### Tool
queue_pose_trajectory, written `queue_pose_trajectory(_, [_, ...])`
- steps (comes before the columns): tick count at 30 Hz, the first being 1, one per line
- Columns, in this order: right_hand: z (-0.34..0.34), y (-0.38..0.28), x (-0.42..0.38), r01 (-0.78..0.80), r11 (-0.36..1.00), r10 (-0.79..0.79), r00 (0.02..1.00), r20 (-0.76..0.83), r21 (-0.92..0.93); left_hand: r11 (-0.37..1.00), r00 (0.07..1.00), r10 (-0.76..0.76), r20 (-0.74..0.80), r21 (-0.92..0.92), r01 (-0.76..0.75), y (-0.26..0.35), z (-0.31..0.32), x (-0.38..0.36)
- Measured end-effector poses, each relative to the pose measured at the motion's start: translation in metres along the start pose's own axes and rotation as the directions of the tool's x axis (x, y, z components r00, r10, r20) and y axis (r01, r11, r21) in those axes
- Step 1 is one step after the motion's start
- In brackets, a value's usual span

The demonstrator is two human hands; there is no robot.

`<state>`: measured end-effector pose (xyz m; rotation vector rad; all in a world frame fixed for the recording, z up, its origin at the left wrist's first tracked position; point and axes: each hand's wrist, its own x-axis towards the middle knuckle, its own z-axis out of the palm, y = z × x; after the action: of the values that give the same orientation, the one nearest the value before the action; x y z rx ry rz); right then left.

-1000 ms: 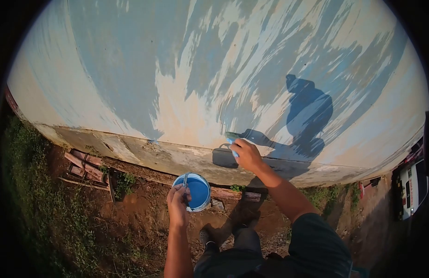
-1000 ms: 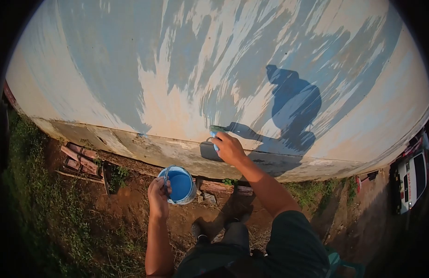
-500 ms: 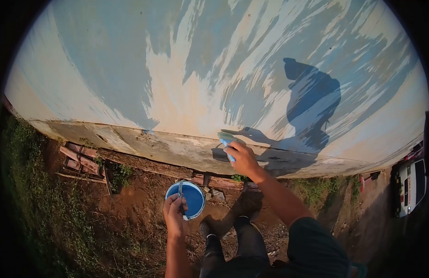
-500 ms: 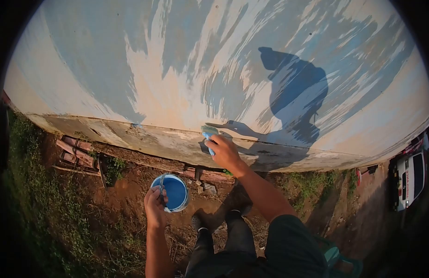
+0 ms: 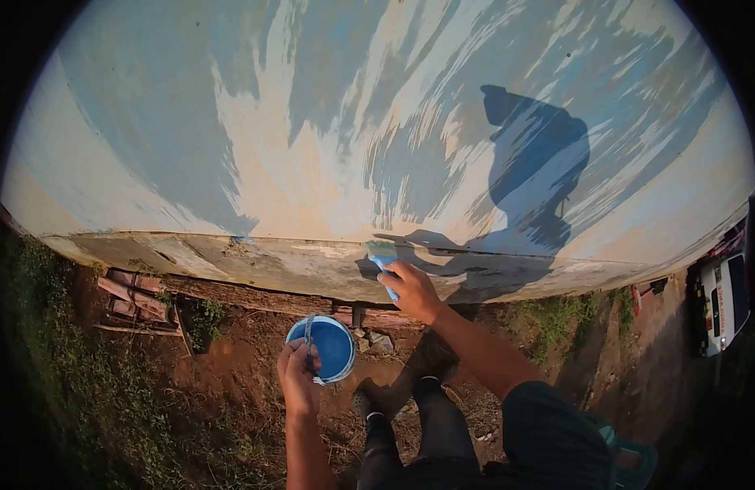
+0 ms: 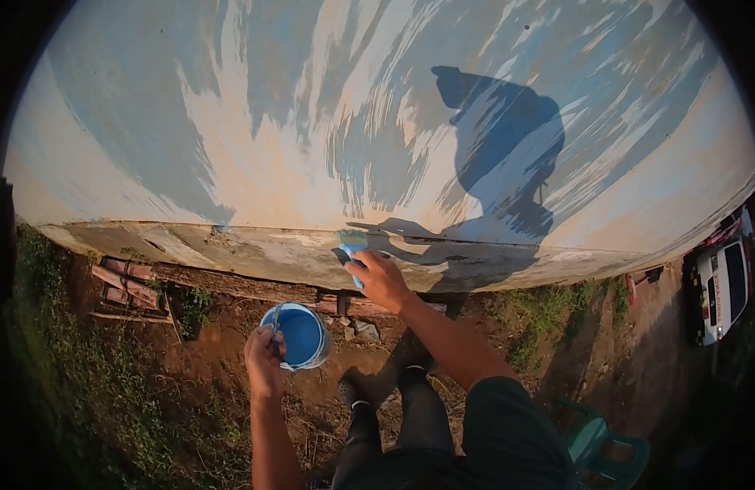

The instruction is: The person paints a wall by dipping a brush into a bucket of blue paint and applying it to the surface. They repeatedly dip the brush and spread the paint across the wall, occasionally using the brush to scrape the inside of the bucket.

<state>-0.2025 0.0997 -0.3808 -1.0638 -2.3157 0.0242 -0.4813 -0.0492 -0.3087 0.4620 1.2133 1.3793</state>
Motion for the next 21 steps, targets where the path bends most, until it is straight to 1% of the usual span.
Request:
queue_pose_trajectory(1, [0.007,0.007,-0.001,-0.033,0.999,0.033,0.999,0.004,0.003,1.000,1.000,-0.011,0.009,-0.002,0.011,-0.001,-0.001,0.001])
queue_pose_trajectory(2, [0.012,0.017,0.000,-0.024,1.000,0.024,1.000,0.000,0.010,1.000,1.000,-0.002,0.001,-0.002,0.002,-0.002,-0.001,0.003])
queue_pose_trajectory(4, [0.009,0.026,0.011,-0.148,0.987,0.148,0.989,0.011,0.056,0.999,1.000,-0.027,0.005,0.038,0.027,-0.005,-0.003,0.001])
queue_pose_trajectory(5, [0.001,0.029,0.016,-0.138,0.989,0.139,0.990,-0.022,0.044,0.999,1.000,-0.027,-0.005,0.040,0.027,-0.009,-0.004,0.000])
queue_pose_trajectory(6, [-0.009,0.021,0.018,-0.136,0.989,0.137,0.990,-0.017,0.053,0.999,1.000,-0.021,0.001,0.043,0.021,-0.013,-0.005,0.000])
queue_pose_trajectory(8, [-0.022,0.007,0.019,0.015,0.999,-0.020,0.987,-0.159,-0.032,0.999,1.000,-0.013,0.007,0.048,0.013,-0.016,-0.005,-0.001])
queue_pose_trajectory(9, [-0.023,-0.001,0.016,0.043,0.999,-0.048,0.974,-0.221,-0.028,0.998,1.000,-0.021,0.000,0.059,0.021,-0.017,-0.003,-0.003])
queue_pose_trajectory(10, [-0.017,-0.007,0.010,0.046,0.999,-0.050,0.974,-0.221,-0.024,0.997,1.000,-0.030,-0.007,0.068,0.030,-0.017,-0.002,-0.003])
queue_pose_trajectory(12, [-0.003,-0.016,-0.004,0.032,0.999,-0.029,0.986,-0.162,0.016,0.998,1.000,-0.031,-0.007,0.061,0.031,-0.020,-0.003,-0.001])
queue_pose_trajectory(13, [0.005,-0.017,-0.009,0.025,0.999,-0.022,0.996,-0.091,0.031,0.998,0.999,-0.033,-0.005,0.054,0.033,-0.022,-0.003,-0.001])
queue_pose_trajectory(14, [0.012,-0.013,-0.014,0.022,0.999,-0.019,0.996,-0.091,0.031,0.998,0.999,-0.035,-0.004,0.057,0.036,-0.024,-0.003,-0.001])
queue_pose_trajectory(16, [0.025,-0.006,-0.020,-0.039,0.999,0.039,0.999,-0.003,0.016,0.998,0.998,-0.049,-0.034,0.041,0.050,-0.026,-0.004,-0.001])
queue_pose_trajectory(17, [0.034,0.002,-0.022,-0.074,0.997,0.074,0.997,0.013,0.016,0.998,0.998,-0.048,-0.035,0.045,0.049,-0.027,-0.004,-0.001])
queue_pose_trajectory(21, [0.028,0.021,-0.003,-0.144,0.989,0.143,0.989,0.029,0.039,0.997,0.996,-0.067,-0.058,0.025,0.069,-0.036,-0.011,-0.002])
